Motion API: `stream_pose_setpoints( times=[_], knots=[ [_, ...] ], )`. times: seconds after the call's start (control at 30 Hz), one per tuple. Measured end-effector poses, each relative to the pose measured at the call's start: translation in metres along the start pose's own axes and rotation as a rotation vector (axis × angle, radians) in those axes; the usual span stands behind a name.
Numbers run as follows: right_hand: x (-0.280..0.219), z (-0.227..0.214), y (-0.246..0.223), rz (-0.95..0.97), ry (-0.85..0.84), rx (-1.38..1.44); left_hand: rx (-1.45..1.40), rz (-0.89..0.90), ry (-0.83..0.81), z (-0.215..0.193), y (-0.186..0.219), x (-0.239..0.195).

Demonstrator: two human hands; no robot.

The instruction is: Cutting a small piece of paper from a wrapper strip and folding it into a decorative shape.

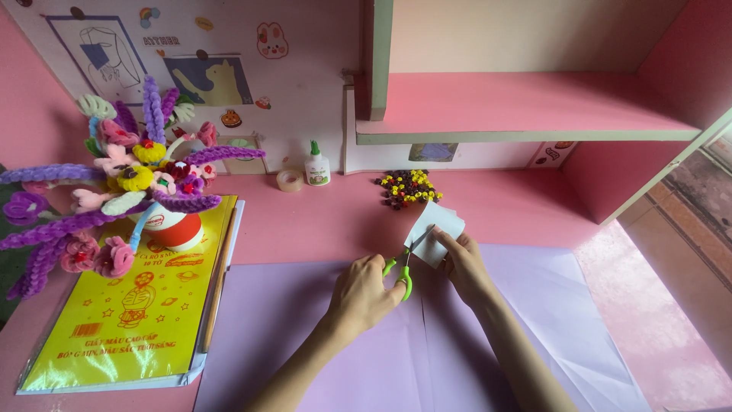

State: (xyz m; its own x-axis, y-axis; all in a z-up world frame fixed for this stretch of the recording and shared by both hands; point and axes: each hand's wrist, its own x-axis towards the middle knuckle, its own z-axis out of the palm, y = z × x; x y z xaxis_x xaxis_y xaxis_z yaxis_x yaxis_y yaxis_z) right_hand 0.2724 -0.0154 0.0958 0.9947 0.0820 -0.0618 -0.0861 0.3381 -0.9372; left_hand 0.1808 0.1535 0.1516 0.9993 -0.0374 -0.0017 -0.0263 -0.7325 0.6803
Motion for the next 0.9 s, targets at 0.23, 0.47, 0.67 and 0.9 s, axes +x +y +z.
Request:
stream_pose_setpoints(
  times=[0.23,0.47,0.67,0.9],
  knots=[
    [-0.012,0.010,-0.011,0.004,-0.059,0.027,-0.124,-0.016,-0.015,-0.001,-0.002,-0.001],
    [-0.015,0.012,-0.015,-0.005,-0.063,0.030,-0.200,0.013,-0.032,0.003,-0.004,0.000],
    [-0.015,0.010,-0.014,-0.007,-0.060,0.035,-0.223,0.021,-0.023,0.002,-0.002,-0.001],
    [-0.015,0.010,-0.016,0.017,-0.060,0.025,-0.185,0.043,-0.016,0.007,-0.003,0.001]
  ],
)
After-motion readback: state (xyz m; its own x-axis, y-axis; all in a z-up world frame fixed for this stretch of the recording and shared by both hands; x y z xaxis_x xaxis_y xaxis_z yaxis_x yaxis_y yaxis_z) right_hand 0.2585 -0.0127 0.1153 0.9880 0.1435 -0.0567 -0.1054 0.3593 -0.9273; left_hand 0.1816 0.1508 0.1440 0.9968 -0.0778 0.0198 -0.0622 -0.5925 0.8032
